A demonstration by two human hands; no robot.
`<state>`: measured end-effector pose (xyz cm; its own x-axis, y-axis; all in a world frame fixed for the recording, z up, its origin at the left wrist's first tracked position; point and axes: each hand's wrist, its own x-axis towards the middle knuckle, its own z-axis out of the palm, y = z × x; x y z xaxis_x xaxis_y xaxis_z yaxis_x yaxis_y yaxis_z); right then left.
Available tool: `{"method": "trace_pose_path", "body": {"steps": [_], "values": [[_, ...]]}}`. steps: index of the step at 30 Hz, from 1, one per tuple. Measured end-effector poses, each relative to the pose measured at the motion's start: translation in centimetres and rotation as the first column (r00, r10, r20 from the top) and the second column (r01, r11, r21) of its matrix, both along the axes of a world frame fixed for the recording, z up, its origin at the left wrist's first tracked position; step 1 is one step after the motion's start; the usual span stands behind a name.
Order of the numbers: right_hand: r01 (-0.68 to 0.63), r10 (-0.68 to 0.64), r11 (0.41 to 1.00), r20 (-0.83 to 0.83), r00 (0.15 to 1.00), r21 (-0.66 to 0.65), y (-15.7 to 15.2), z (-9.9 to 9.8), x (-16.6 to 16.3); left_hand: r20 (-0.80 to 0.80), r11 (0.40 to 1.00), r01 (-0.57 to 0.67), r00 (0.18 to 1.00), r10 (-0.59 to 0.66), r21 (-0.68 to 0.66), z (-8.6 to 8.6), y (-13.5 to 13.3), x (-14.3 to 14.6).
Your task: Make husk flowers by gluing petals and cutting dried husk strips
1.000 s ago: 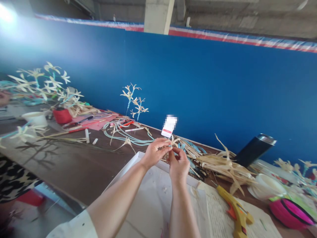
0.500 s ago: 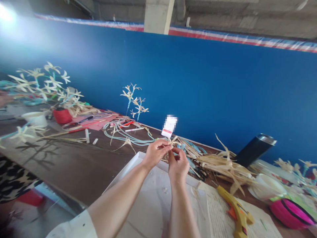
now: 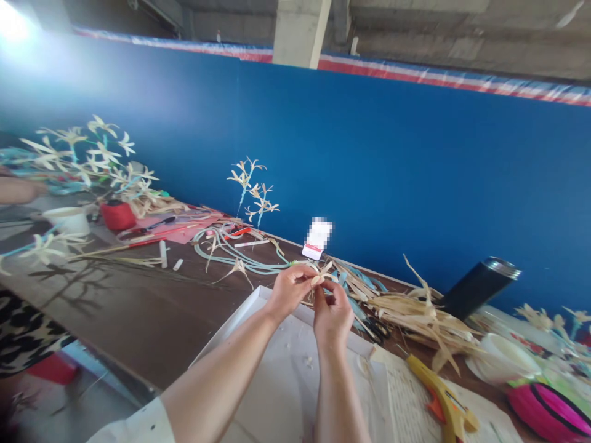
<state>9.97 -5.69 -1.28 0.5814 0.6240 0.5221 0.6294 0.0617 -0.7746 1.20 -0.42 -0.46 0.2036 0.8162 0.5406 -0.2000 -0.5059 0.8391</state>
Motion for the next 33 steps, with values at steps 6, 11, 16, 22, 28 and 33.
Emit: {"method": "trace_pose_path", "body": {"steps": [6,11,16,22,28,33], "values": [[-0.047,0.048,0.999,-0.062,0.997,0.019,0.0,-0.2,-0.1,0.018,1.000,-0.014,1.000,0.014,0.021,-0.3,0.3,0.2],[-0.070,0.071,0.997,-0.086,0.994,0.018,0.0,0.0,-0.4,0.022,0.998,-0.045,0.999,0.044,0.050,-0.4,0.3,0.1],[-0.132,0.140,0.990,-0.167,0.976,0.056,-0.1,0.3,-0.6,-0.002,0.987,-0.099,0.995,0.100,0.128,-0.3,0.2,-0.1],[-0.214,0.326,0.937,-0.476,0.817,0.275,-0.2,0.5,-0.3,-0.043,0.963,-0.185,0.979,0.197,0.194,-0.5,0.5,-0.3],[-0.244,0.480,0.870,-0.621,0.620,0.428,-0.3,1.0,0.1,-0.097,0.941,-0.180,0.972,0.215,0.288,-0.8,0.5,0.0],[-0.223,0.481,0.871,-0.667,0.568,0.438,0.0,1.0,0.2,-0.079,0.926,-0.191,0.970,0.228,0.326,-1.0,0.5,0.1]]}}
